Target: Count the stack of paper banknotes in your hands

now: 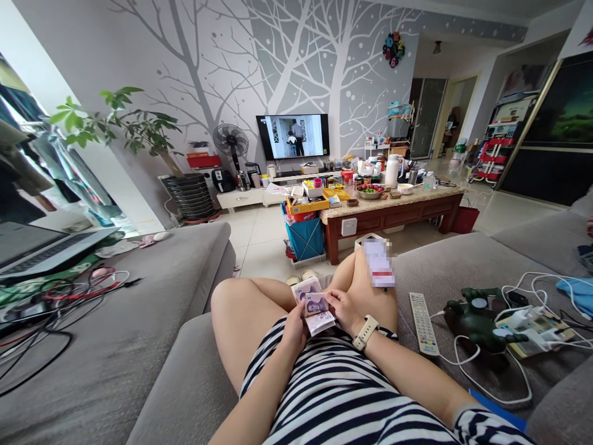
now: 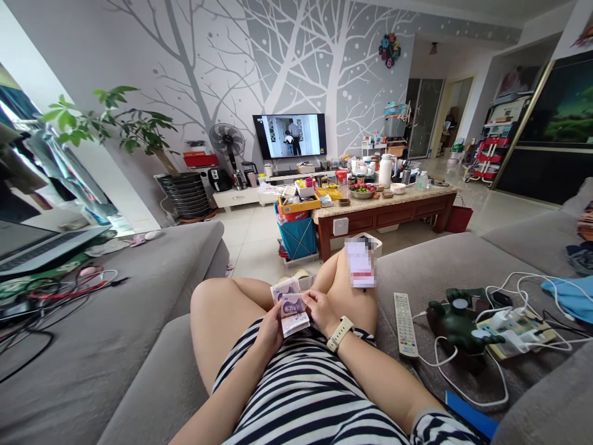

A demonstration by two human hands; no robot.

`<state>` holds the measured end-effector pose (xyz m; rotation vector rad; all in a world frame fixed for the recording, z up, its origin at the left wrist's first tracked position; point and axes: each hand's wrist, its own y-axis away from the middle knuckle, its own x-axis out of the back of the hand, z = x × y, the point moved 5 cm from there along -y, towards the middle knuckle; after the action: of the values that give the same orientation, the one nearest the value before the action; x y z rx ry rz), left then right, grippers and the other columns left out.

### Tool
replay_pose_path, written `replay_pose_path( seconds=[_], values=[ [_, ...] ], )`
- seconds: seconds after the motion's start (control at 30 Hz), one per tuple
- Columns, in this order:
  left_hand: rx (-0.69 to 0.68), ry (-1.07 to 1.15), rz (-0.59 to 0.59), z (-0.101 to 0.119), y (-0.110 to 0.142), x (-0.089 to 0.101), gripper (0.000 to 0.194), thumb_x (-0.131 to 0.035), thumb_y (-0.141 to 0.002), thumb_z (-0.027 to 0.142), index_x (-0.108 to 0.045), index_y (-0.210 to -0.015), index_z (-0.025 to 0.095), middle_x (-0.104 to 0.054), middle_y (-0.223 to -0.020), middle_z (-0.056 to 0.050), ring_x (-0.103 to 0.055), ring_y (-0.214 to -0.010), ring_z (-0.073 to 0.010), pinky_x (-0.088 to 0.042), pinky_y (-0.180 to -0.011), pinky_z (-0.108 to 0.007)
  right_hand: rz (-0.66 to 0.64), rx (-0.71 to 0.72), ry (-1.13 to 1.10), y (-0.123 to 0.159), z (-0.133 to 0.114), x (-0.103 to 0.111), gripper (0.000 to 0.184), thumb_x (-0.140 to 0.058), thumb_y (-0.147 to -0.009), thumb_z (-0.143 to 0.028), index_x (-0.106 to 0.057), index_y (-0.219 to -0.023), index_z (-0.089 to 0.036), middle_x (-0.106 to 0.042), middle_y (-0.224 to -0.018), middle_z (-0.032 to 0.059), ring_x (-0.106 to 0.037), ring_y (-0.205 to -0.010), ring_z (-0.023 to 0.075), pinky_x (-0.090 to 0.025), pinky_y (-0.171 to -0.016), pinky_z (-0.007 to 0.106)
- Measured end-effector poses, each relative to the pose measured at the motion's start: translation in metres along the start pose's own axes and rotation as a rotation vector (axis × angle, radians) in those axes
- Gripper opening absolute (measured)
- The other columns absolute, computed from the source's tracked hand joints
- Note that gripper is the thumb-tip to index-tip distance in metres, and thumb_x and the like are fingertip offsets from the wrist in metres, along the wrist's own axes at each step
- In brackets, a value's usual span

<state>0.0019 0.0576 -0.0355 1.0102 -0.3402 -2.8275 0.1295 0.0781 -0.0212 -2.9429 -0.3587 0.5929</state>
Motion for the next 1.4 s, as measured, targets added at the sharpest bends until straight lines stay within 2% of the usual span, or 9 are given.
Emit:
replay_pose_path(
  seconds=[0.1,0.37,0.7,0.9,1.1,1.27,1.4],
  values=[
    [0.001,0.003,-0.001,0.000,0.000,-0.001,0.027,-0.056,-0.087,0.024,-0.067,-0.104,0.006,-0.075,-0.097,-0.017,-0.073,-0.084,-0.0267,-0.057,-0.086,-0.043,0.002,0.015,-0.005,0.000,0.000,0.000,0.032,-0.068,-0.074,-0.049,-0.061,-0.074,-0.017,-0.056,-0.069,0.0006,-0.048,-0.064,0.0140,-0.042,-0.064,0.027],
    [-0.005,-0.006,0.014,0.001,0.001,0.000,0.026,-0.057,-0.087,0.024,-0.067,-0.104,0.007,-0.075,-0.097,-0.017,-0.073,-0.084,-0.0273,-0.057,-0.085,-0.043,0.008,-0.023,0.009,0.001,-0.003,-0.002,0.035,-0.067,-0.072,-0.052,-0.058,-0.070,-0.018,-0.049,-0.062,-0.0019,-0.042,-0.056,0.0122,-0.037,-0.056,0.025],
    [0.006,0.002,0.007,0.004,0.004,-0.004,0.027,-0.058,-0.087,0.025,-0.067,-0.105,0.007,-0.074,-0.098,-0.018,-0.073,-0.086,-0.0294,-0.057,-0.086,-0.045,-0.003,-0.051,-0.038,0.002,-0.003,-0.004,0.036,-0.069,-0.070,-0.053,-0.058,-0.072,-0.019,-0.052,-0.065,-0.0005,-0.046,-0.059,0.0138,-0.041,-0.057,0.027],
    [-0.001,-0.010,-0.002,0.002,0.003,-0.001,0.028,-0.058,-0.086,0.026,-0.067,-0.105,0.006,-0.075,-0.097,-0.018,-0.073,-0.084,-0.0287,-0.058,-0.083,-0.044,0.007,-0.068,-0.019,0.002,0.000,-0.002,0.037,-0.068,-0.070,-0.054,-0.057,-0.071,-0.019,-0.050,-0.058,-0.0023,-0.040,-0.050,0.0116,-0.034,-0.051,0.025],
    [0.045,-0.007,-0.011,-0.001,0.003,0.000,0.031,-0.059,-0.085,0.028,-0.066,-0.108,0.008,-0.075,-0.092,-0.016,-0.073,-0.079,-0.0284,-0.058,-0.080,-0.045,-0.042,-0.057,0.041,0.006,-0.010,-0.008,0.039,-0.059,-0.077,-0.058,-0.061,-0.072,-0.019,-0.057,-0.052,0.0008,-0.040,-0.043,0.0119,-0.027,-0.047,0.025],
    [0.028,-0.022,-0.015,0.002,0.006,-0.003,0.029,-0.060,-0.083,0.025,-0.066,-0.105,0.007,-0.075,-0.091,-0.017,-0.073,-0.079,-0.0289,-0.058,-0.080,-0.045,-0.024,-0.024,0.083,0.003,-0.008,-0.003,0.035,-0.066,-0.074,-0.052,-0.056,-0.068,-0.019,-0.055,-0.051,-0.0012,-0.040,-0.045,0.0108,-0.027,-0.047,0.025],
    [0.000,-0.058,-0.006,0.007,0.011,-0.004,0.024,-0.062,-0.081,0.020,-0.068,-0.100,0.006,-0.075,-0.092,-0.017,-0.073,-0.081,-0.0276,-0.058,-0.079,-0.042,0.036,-0.004,0.091,0.000,-0.005,0.001,0.038,-0.072,-0.070,-0.050,-0.049,-0.067,-0.020,-0.048,-0.051,-0.0055,-0.038,-0.046,0.0098,-0.027,-0.048,0.024]
  ],
)
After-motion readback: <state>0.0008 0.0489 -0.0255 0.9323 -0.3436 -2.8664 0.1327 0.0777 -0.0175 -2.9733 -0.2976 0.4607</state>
